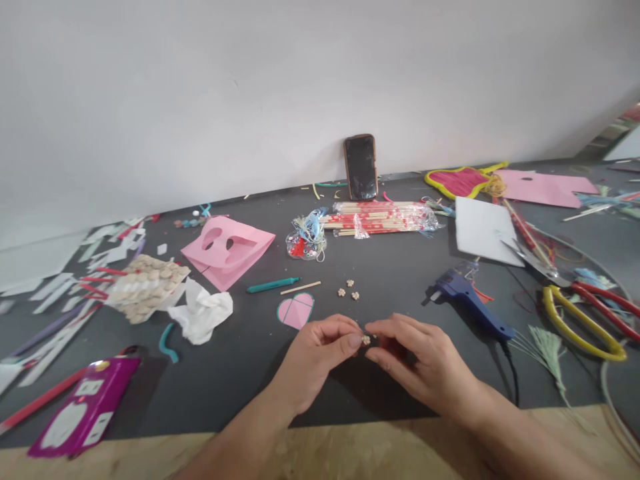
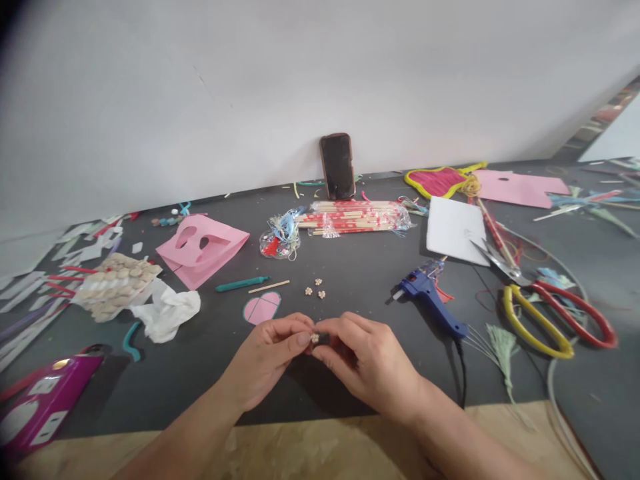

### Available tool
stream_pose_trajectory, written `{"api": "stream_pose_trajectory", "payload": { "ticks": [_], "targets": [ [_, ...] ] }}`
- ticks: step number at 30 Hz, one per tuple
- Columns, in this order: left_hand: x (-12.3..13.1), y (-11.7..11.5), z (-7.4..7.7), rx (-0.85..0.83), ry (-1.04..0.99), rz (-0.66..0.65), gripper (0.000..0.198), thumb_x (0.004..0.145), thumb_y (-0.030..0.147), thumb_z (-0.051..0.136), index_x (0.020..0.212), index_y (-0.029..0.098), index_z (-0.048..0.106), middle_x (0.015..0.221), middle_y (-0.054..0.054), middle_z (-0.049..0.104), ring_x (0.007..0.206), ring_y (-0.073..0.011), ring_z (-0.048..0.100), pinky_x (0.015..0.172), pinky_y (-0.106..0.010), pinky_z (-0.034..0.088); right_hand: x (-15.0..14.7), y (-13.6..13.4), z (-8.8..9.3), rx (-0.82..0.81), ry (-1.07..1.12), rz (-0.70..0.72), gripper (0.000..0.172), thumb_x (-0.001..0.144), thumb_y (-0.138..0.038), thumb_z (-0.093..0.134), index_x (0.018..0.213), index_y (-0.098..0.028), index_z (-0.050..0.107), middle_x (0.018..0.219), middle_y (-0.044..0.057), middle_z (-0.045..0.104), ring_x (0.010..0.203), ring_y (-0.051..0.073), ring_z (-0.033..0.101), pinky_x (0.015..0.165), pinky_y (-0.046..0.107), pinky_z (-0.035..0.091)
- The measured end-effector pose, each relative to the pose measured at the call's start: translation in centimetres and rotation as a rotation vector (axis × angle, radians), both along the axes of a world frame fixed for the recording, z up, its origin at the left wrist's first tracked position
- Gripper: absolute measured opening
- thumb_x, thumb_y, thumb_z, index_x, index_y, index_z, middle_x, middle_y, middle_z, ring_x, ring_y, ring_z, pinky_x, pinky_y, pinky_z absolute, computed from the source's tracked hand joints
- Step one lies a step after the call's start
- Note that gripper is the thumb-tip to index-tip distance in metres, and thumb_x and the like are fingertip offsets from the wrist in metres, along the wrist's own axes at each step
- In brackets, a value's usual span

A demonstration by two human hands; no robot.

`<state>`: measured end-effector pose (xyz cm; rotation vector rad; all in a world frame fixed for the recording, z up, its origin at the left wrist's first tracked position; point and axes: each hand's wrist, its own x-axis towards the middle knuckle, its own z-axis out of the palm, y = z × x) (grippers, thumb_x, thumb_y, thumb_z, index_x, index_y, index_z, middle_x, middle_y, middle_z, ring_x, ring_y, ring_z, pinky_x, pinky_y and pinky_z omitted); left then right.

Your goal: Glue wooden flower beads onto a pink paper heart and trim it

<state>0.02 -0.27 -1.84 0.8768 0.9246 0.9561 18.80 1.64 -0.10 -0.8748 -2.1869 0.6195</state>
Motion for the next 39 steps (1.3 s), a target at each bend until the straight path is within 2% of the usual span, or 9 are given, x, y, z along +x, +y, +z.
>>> {"api": "stream_pose_trajectory", "payload": {
  "ticks": [4,12,25,29,34,39],
  "targets": [
    [0.07,0.01,0.14,0.018,0.03,-0.006,0.014,0.079,0.028,0.069,0.072,0.017,0.072,0.084,-0.001,0.056,0.076,-0.0111,0.048,0.074,-0.026,0.036,-0.07,0.03,-0.11,-0.012,0.038,0.02,0.009,0.09,-0.018,0.057,0.096,-0.02,0.063,0.074,0.001,0.064,0.062,0.01,0.058,0.056,0.019,0.045],
    [0.13,-0.03,0.63,0.046,0.113,-0.009,0.018,0.078,0.032,0.069,0.069,0.017,0.072,0.083,-0.002,0.055,0.078,-0.0135,0.049,0.077,-0.028,0.036,-0.06,0.08,-0.45,-0.016,0.026,0.038,0.01,0.091,-0.018,0.054,0.093,-0.02,0.064,0.074,0.002,0.064,0.063,0.011,0.06,0.058,0.021,0.047],
    [-0.01,0.09,0.53,0.098,0.17,-0.024,0.017,0.081,0.03,0.066,0.071,0.017,0.071,0.083,-0.002,0.054,0.079,-0.0133,0.049,0.075,-0.026,0.036,-0.21,0.07,-0.52,-0.011,0.011,0.045,0.013,0.092,-0.018,0.051,0.09,-0.019,0.064,0.073,0.003,0.064,0.062,0.011,0.059,0.057,0.021,0.048],
    [0.01,0.09,0.49,0.071,0.14,-0.016,0.02,0.08,0.033,0.067,0.071,0.016,0.071,0.083,-0.002,0.054,0.078,-0.0137,0.05,0.075,-0.027,0.036,0.0,0.04,-0.38,-0.019,0.013,0.034,0.01,0.09,-0.021,0.055,0.095,-0.019,0.064,0.074,0.002,0.065,0.062,0.011,0.059,0.057,0.021,0.048],
    [-0.04,0.06,0.51,0.057,0.128,-0.012,0.022,0.079,0.035,0.067,0.069,0.016,0.07,0.083,-0.003,0.055,0.078,-0.0138,0.05,0.075,-0.027,0.037,0.21,0.05,-0.34,0.001,0.01,0.025,0.018,0.088,-0.021,0.059,0.105,-0.02,0.062,0.074,0.001,0.065,0.058,0.01,0.057,0.055,0.021,0.047],
    [0.02,0.12,0.64,0.086,0.16,-0.015,0.024,0.079,0.037,0.067,0.068,0.016,0.069,0.08,-0.003,0.055,0.077,-0.0147,0.049,0.075,-0.028,0.037,0.02,0.03,-0.25,-0.002,0.055,0.034,0.011,0.089,-0.016,0.054,0.094,-0.02,0.064,0.073,0.001,0.065,0.061,0.01,0.06,0.056,0.02,0.047]
  ]
}}
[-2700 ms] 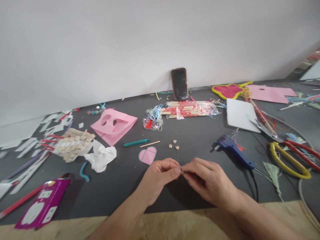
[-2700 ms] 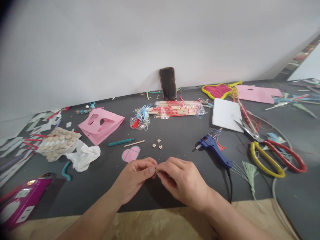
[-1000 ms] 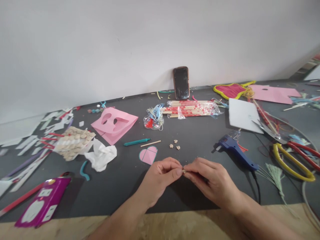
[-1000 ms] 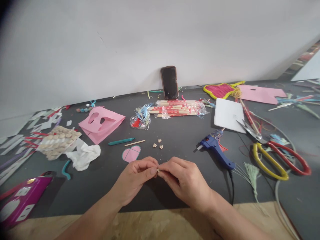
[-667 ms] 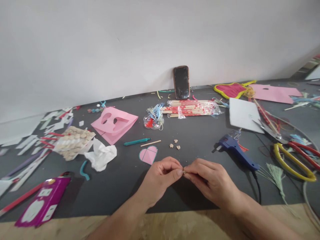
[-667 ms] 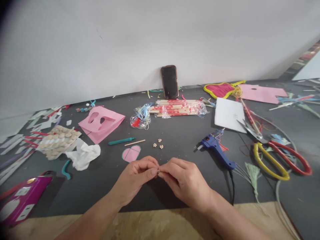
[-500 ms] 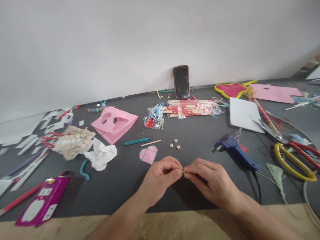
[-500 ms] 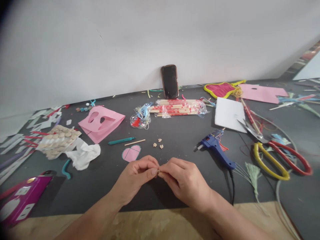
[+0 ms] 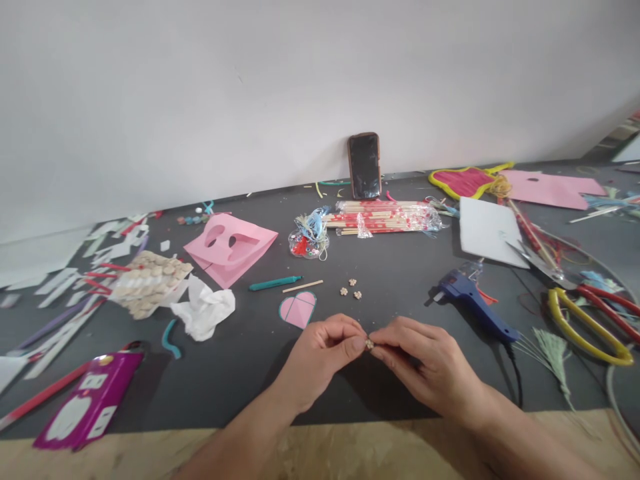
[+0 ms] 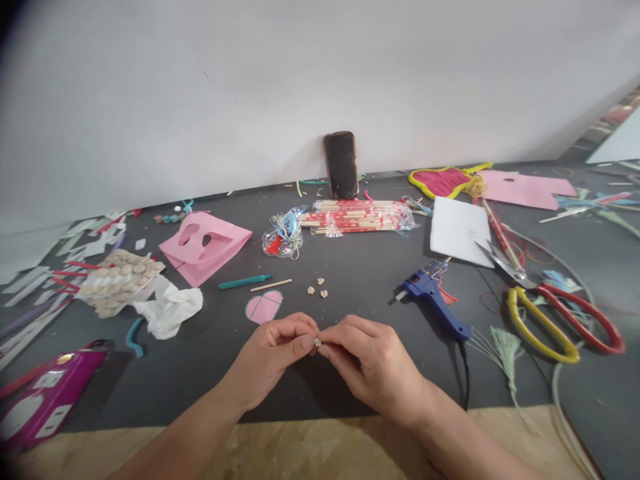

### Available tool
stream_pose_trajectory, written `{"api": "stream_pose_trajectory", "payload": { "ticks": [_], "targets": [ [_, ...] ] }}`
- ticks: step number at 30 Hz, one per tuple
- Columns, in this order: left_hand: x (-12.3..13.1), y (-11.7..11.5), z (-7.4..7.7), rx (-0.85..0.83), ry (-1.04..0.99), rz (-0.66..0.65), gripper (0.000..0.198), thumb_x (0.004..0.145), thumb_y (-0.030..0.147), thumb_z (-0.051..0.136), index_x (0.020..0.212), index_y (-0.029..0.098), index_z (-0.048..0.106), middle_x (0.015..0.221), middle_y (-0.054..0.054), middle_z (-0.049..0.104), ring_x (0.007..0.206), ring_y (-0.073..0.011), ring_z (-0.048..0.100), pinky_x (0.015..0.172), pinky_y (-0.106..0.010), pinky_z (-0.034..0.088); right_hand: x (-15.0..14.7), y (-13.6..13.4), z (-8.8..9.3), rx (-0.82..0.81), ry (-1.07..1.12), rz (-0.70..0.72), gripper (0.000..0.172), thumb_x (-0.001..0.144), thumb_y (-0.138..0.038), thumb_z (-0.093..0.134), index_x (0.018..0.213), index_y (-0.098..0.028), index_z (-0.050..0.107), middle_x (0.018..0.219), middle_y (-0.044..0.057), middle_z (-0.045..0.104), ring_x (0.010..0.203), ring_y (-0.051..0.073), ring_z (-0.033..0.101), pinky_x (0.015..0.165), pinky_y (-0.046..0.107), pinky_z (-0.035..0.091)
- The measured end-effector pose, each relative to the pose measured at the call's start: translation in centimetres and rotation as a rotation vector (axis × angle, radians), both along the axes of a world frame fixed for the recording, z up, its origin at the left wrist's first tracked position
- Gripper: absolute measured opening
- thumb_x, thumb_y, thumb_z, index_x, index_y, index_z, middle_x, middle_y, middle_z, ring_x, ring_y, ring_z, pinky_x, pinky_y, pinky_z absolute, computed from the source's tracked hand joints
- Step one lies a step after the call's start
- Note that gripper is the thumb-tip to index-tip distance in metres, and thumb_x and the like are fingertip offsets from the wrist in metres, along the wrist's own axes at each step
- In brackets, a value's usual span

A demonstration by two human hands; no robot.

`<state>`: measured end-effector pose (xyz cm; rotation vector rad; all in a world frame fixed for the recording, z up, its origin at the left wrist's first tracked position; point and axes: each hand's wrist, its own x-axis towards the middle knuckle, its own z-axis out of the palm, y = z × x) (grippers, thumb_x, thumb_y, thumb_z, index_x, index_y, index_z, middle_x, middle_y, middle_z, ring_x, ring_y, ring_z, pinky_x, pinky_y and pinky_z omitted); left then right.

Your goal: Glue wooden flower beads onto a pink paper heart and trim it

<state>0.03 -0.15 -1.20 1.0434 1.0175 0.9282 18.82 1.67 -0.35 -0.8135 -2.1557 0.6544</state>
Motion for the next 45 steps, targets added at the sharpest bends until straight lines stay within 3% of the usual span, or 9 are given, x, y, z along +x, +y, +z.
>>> {"api": "stream_pose_trajectory", "payload": {
  "ticks": [20,40,43,45],
  "targets": [
    [0.0,0.0,0.0,-0.013,-0.009,-0.001,0.019,0.079,0.032,0.067,0.069,0.017,0.07,0.082,-0.003,0.055,0.079,-0.0147,0.051,0.078,-0.028,0.037,0.0,0.0,0.0,-0.026,-0.026,0.023,0.014,0.09,-0.016,0.053,0.097,-0.021,0.064,0.075,0.002,0.066,0.062,0.011,0.061,0.057,0.021,0.049],
    [0.0,0.1,-0.4,-0.015,-0.035,0.001,0.016,0.08,0.029,0.067,0.071,0.016,0.071,0.084,-0.002,0.056,0.079,-0.0127,0.052,0.076,-0.026,0.038,0.6,0.1,0.2,0.063,-0.04,0.01,0.019,0.089,-0.014,0.054,0.105,-0.021,0.06,0.076,0.001,0.066,0.064,0.011,0.062,0.058,0.02,0.049],
    [-0.3,0.1,-0.1,-0.01,-0.006,0.016,0.017,0.081,0.03,0.065,0.073,0.017,0.07,0.087,-0.002,0.057,0.073,-0.0116,0.053,0.07,-0.027,0.041,1.1,0.4,0.6,0.101,-0.05,-0.06,0.019,0.089,-0.013,0.053,0.105,-0.021,0.06,0.078,0.002,0.067,0.066,0.012,0.063,0.06,0.021,0.05],
    [-0.7,0.1,0.2,0.092,0.133,0.036,0.016,0.082,0.029,0.062,0.075,0.018,0.07,0.09,-0.003,0.058,0.074,-0.0124,0.055,0.069,-0.028,0.043,1.6,0.7,1.0,0.128,-0.075,-0.174,0.019,0.089,-0.014,0.052,0.104,-0.021,0.061,0.081,0.003,0.068,0.069,0.013,0.065,0.062,0.022,0.051]
  ]
}}
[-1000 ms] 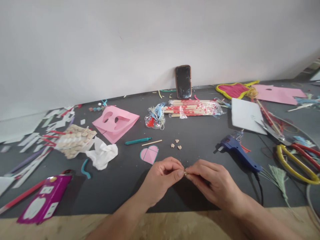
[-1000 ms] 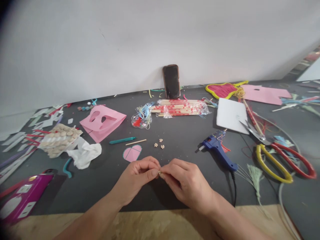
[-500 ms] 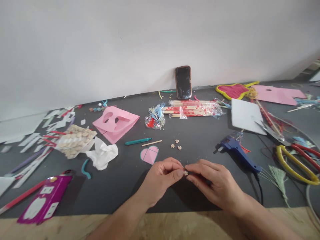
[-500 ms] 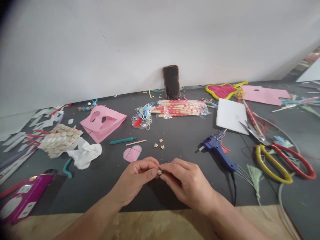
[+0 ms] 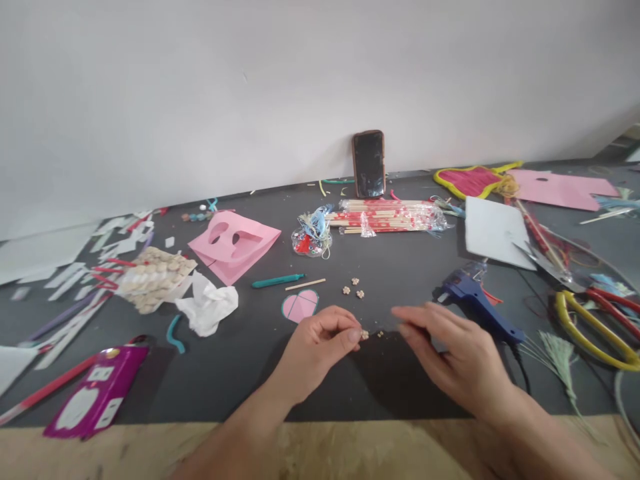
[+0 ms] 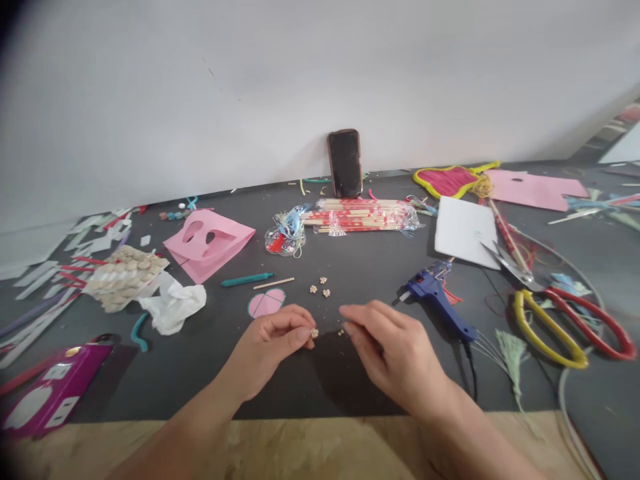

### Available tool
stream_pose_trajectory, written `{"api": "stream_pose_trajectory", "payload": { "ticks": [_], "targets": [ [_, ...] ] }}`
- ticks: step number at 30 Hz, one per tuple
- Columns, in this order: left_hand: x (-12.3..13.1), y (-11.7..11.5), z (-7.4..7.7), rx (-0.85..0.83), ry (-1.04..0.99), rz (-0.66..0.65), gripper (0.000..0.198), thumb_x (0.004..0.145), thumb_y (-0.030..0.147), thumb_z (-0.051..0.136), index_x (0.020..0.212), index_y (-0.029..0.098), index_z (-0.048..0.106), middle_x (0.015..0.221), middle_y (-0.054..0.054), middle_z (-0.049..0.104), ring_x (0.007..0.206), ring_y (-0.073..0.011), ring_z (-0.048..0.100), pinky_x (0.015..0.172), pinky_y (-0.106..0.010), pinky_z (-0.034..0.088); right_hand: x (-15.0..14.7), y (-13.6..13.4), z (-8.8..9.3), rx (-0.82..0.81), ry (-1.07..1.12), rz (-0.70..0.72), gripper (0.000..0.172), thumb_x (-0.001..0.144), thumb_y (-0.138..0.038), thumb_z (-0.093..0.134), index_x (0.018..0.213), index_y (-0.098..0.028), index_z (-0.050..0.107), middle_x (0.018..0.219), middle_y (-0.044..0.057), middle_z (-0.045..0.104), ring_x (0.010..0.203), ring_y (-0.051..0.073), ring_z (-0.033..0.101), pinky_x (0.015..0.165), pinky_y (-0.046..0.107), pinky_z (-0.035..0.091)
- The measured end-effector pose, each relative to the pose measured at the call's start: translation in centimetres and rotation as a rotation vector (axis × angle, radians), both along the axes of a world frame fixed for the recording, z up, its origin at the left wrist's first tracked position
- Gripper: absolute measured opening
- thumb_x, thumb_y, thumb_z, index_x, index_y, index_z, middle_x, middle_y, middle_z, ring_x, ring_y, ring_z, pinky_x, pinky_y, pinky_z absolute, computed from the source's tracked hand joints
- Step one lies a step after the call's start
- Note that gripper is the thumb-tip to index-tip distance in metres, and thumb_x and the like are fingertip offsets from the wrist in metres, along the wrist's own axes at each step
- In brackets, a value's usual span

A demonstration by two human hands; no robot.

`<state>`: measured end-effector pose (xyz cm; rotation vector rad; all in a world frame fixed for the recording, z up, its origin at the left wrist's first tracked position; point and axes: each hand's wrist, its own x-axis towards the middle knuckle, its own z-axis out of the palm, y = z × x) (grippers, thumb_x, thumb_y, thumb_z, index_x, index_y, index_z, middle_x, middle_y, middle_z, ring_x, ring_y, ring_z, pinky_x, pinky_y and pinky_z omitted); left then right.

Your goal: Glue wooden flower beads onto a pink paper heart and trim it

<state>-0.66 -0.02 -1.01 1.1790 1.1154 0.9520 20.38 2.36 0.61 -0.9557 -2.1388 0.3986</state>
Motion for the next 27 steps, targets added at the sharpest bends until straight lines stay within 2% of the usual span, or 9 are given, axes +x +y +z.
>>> {"api": "stream_pose_trajectory", "payload": {
  "ticks": [4,6,9,12,16,19,21,25,27],
  "targets": [
    [-0.4,-0.1,0.2,0.425,0.465,0.015,0.012,0.083,0.019,0.059,0.078,0.02,0.07,0.092,-0.005,0.062,0.092,-0.0184,0.055,0.083,-0.034,0.043,0.7,0.7,0.1,-0.024,-0.079,-0.132,0.017,0.09,-0.016,0.05,0.103,-0.02,0.061,0.086,0.004,0.068,0.071,0.014,0.065,0.065,0.024,0.051],
    [-0.3,-0.2,-0.2,0.568,0.589,-0.003,0.012,0.082,0.016,0.059,0.077,0.019,0.07,0.092,-0.005,0.063,0.098,-0.0204,0.053,0.088,-0.037,0.042,0.6,0.9,-0.2,-0.073,-0.135,-0.088,0.017,0.091,-0.016,0.049,0.102,-0.02,0.062,0.087,0.004,0.067,0.074,0.015,0.065,0.067,0.025,0.05],
    [0.1,-0.2,-0.9,0.636,0.665,-0.045,0.011,0.081,0.015,0.06,0.076,0.019,0.07,0.095,-0.006,0.064,0.101,-0.022,0.052,0.09,-0.039,0.042,0.4,0.7,-1.0,-0.161,-0.234,0.018,0.019,0.092,-0.015,0.046,0.098,-0.021,0.064,0.09,0.004,0.067,0.077,0.015,0.065,0.068,0.026,0.051],
    [0.3,-0.2,-1.3,0.634,0.678,-0.07,0.011,0.081,0.015,0.061,0.077,0.02,0.07,0.096,-0.006,0.064,0.101,-0.0225,0.052,0.089,-0.039,0.043,0.3,0.5,-1.1,-0.212,-0.282,0.056,0.022,0.092,-0.015,0.044,0.097,-0.021,0.065,0.093,0.004,0.067,0.077,0.016,0.066,0.069,0.027,0.051],
    [0.2,-0.2,-0.8,0.541,0.574,-0.046,0.011,0.082,0.017,0.06,0.078,0.021,0.07,0.093,-0.005,0.064,0.099,-0.0211,0.054,0.088,-0.038,0.044,0.4,0.3,-0.1,-0.265,-0.095,-0.018,0.022,0.091,-0.019,0.047,0.107,-0.02,0.062,0.096,0.007,0.067,0.08,0.016,0.065,0.071,0.026,0.051],
    [0.1,-0.4,-0.1,0.409,0.417,-0.025,0.011,0.084,0.023,0.06,0.08,0.022,0.07,0.097,-0.005,0.063,0.099,-0.0194,0.057,0.089,-0.036,0.045,0.0,-0.3,0.7,-0.509,-0.02,0.066,0.042,0.085,-0.025,0.059,0.126,-0.023,0.052,0.085,0.002,0.067,0.064,0.012,0.062,0.058,0.022,0.05],
    [0.0,-0.5,0.1,0.328,0.308,-0.011,0.012,0.084,0.026,0.06,0.08,0.022,0.07,0.099,-0.004,0.063,0.098,-0.0184,0.059,0.089,-0.034,0.045,-0.5,-0.8,0.9,-0.635,-0.051,0.14,0.054,0.08,-0.025,0.066,0.131,-0.024,0.049,0.078,-0.001,0.067,0.059,0.011,0.06,0.053,0.02,0.048],
    [-0.4,-0.3,0.1,0.219,0.142,0.063,0.015,0.084,0.03,0.06,0.078,0.021,0.07,0.099,-0.004,0.063,0.093,-0.0174,0.06,0.082,-0.031,0.047,-0.6,-1.8,0.8,-0.608,-0.153,0.139,0.019,0.087,-0.022,0.055,0.102,-0.022,0.066,0.079,-0.001,0.068,0.058,0.009,0.06,0.054,0.019,0.046],
    [-0.6,0.0,-0.1,0.193,0.098,0.129,0.016,0.082,0.031,0.06,0.076,0.02,0.07,0.099,-0.005,0.064,0.089,-0.0174,0.061,0.075,-0.03,0.048,0.0,-2.3,1.2,-0.578,-0.174,0.095,0.019,0.091,-0.024,0.049,0.095,-0.021,0.067,0.077,-0.001,0.069,0.054,0.008,0.06,0.052,0.018,0.046]
  ]
}}
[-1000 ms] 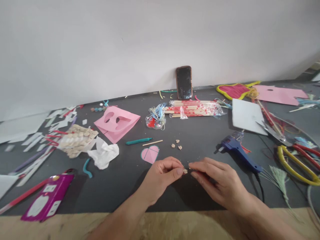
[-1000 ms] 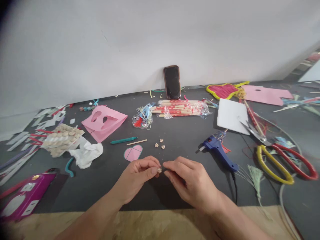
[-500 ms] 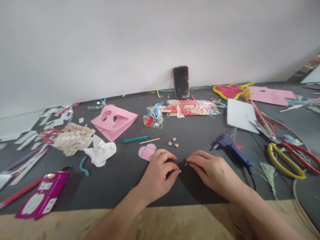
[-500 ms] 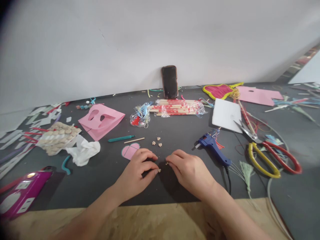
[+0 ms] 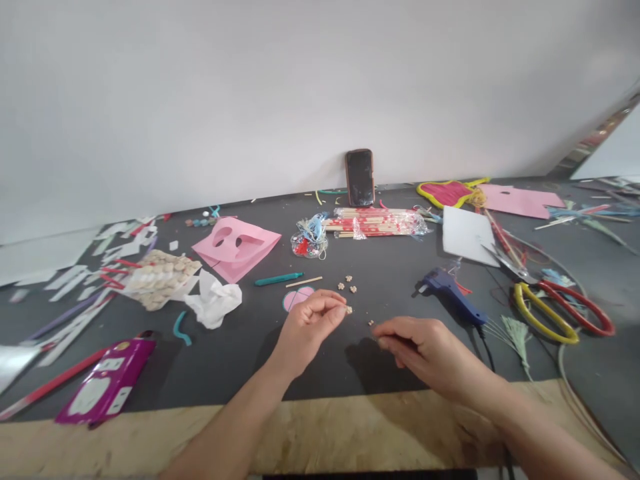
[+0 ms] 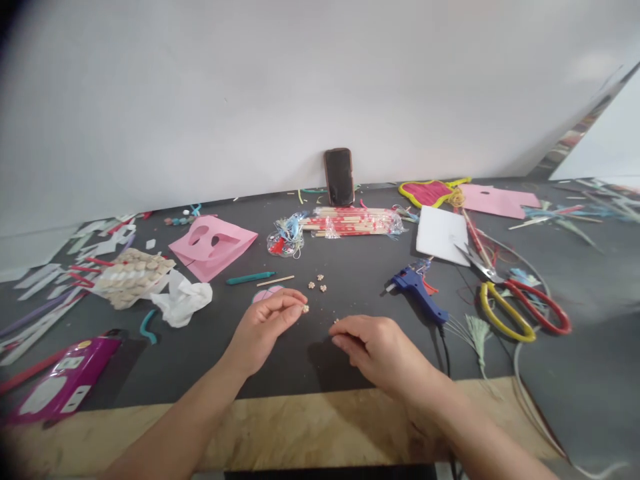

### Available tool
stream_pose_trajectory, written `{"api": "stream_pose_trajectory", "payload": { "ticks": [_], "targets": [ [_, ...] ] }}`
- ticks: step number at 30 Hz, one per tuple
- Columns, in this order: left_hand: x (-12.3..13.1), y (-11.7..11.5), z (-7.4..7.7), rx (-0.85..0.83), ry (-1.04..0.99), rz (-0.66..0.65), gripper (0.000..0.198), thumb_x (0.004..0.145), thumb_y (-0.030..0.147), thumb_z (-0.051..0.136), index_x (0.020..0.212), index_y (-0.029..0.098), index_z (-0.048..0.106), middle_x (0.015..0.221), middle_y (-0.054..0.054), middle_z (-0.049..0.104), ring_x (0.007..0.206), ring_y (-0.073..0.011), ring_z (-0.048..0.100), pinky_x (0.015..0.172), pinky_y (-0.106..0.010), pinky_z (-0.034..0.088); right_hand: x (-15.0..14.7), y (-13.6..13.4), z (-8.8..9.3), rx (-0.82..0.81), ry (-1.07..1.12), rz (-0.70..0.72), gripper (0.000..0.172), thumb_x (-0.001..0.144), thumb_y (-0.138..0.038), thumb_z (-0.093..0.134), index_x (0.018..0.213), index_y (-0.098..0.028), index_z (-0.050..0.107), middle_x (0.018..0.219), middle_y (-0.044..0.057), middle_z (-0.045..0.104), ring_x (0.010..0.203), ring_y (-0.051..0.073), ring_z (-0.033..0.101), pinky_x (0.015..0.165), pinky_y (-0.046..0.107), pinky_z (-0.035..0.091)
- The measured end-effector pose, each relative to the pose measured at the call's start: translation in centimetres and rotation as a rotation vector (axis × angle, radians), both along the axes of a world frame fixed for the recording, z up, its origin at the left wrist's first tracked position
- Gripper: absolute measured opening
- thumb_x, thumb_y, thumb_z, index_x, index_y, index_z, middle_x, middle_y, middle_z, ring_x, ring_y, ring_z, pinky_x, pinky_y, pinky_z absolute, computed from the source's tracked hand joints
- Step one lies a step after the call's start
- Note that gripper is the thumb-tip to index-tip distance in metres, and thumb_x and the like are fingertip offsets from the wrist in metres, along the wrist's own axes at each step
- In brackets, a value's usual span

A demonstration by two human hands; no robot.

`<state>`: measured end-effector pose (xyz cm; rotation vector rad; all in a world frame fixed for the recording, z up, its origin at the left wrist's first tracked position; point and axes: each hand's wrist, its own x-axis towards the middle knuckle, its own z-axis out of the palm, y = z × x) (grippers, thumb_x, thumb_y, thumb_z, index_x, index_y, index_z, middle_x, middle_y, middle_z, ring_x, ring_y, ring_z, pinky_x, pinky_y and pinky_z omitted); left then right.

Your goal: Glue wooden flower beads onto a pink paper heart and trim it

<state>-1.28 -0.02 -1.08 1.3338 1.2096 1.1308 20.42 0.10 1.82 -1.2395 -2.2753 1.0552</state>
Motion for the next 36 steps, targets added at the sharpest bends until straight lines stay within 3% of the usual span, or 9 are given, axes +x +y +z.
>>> {"api": "stream_pose_trajectory", "payload": {
  "ticks": [3,6,9,14,18,21,25,29,36],
  "targets": [
    [-0.2,0.4,-0.2,0.038,0.067,0.055,0.017,0.082,0.032,0.06,0.077,0.019,0.07,0.097,-0.006,0.065,0.087,-0.0185,0.061,0.074,-0.032,0.048,1.9,-1.1,1.2,0.105,-0.05,-0.077,0.021,0.091,-0.026,0.047,0.095,-0.022,0.067,0.077,-0.001,0.07,0.054,0.009,0.062,0.053,0.018,0.048],
    [-0.1,0.5,-0.5,0.233,0.372,0.065,0.015,0.082,0.027,0.059,0.075,0.021,0.071,0.092,-0.005,0.067,0.093,-0.0212,0.059,0.087,-0.04,0.044,4.4,-2.6,2.4,0.25,-0.082,-0.184,0.021,0.088,-0.029,0.049,0.09,-0.023,0.069,0.079,0.001,0.073,0.062,0.013,0.066,0.055,0.018,0.051],
    [0.3,0.3,-1.2,0.407,0.649,0.036,0.013,0.08,0.022,0.061,0.073,0.023,0.072,0.089,-0.003,0.069,0.101,-0.0243,0.053,0.095,-0.046,0.038,7.6,-4.2,2.7,0.316,-0.117,-0.347,0.022,0.083,-0.037,0.054,0.088,-0.024,0.071,0.07,0.001,0.073,0.051,0.013,0.064,0.045,0.018,0.049],
    [0.9,0.0,-2.1,0.44,0.771,-0.007,0.017,0.082,0.022,0.059,0.071,0.025,0.072,0.094,-0.002,0.07,0.105,-0.0257,0.05,0.093,-0.048,0.036,14.8,-6.9,0.5,0.234,-0.229,-0.638,0.026,0.069,-0.047,0.061,0.079,-0.027,0.075,0.065,0.003,0.073,0.052,0.021,0.068,0.043,0.024,0.053],
    [0.9,0.1,-2.1,0.42,0.792,-0.047,0.017,0.082,0.022,0.058,0.072,0.025,0.072,0.094,-0.003,0.071,0.102,-0.0249,0.051,0.092,-0.048,0.036,18.5,-8.9,-1.1,0.153,-0.156,-0.73,0.022,0.07,-0.051,0.065,0.083,-0.036,0.075,0.088,0.008,0.075,0.074,0.031,0.071,0.057,0.034,0.057],
    [1.0,0.1,-2.0,0.43,0.796,-0.042,0.015,0.081,0.024,0.059,0.077,0.026,0.073,0.094,-0.003,0.071,0.102,-0.0253,0.052,0.093,-0.049,0.035,17.5,-9.5,-0.6,0.08,-0.05,-0.782,0.021,0.073,-0.049,0.067,0.085,-0.034,0.074,0.079,0.01,0.074,0.067,0.028,0.069,0.058,0.034,0.055],
    [1.0,0.0,-2.0,0.442,0.773,-0.014,0.014,0.08,0.024,0.059,0.08,0.027,0.073,0.094,-0.003,0.071,0.103,-0.026,0.053,0.095,-0.049,0.036,13.6,-7.9,1.7,0.176,0.106,-0.856,0.033,0.076,-0.053,0.065,0.087,-0.023,0.071,0.061,0.004,0.063,0.057,0.02,0.06,0.053,0.031,0.049],
    [0.9,0.0,-2.0,0.467,0.764,0.003,0.015,0.081,0.025,0.057,0.082,0.025,0.072,0.093,-0.004,0.071,0.103,-0.0262,0.055,0.097,-0.048,0.038,10.9,-4.7,4.0,0.095,0.385,-0.695,0.031,0.076,-0.049,0.069,0.085,-0.019,0.069,0.063,0.002,0.062,0.053,0.012,0.054,0.049,0.025,0.045],
    [0.8,0.1,-1.5,0.452,0.647,0.028,0.017,0.083,0.023,0.052,0.092,0.02,0.067,0.098,-0.006,0.069,0.101,-0.0242,0.058,0.095,-0.045,0.042,8.1,-0.9,6.2,-0.106,0.487,-0.465,0.031,0.078,-0.044,0.069,0.09,-0.016,0.067,0.07,0.001,0.063,0.055,0.009,0.055,0.049,0.022,0.044]
  ]
}}
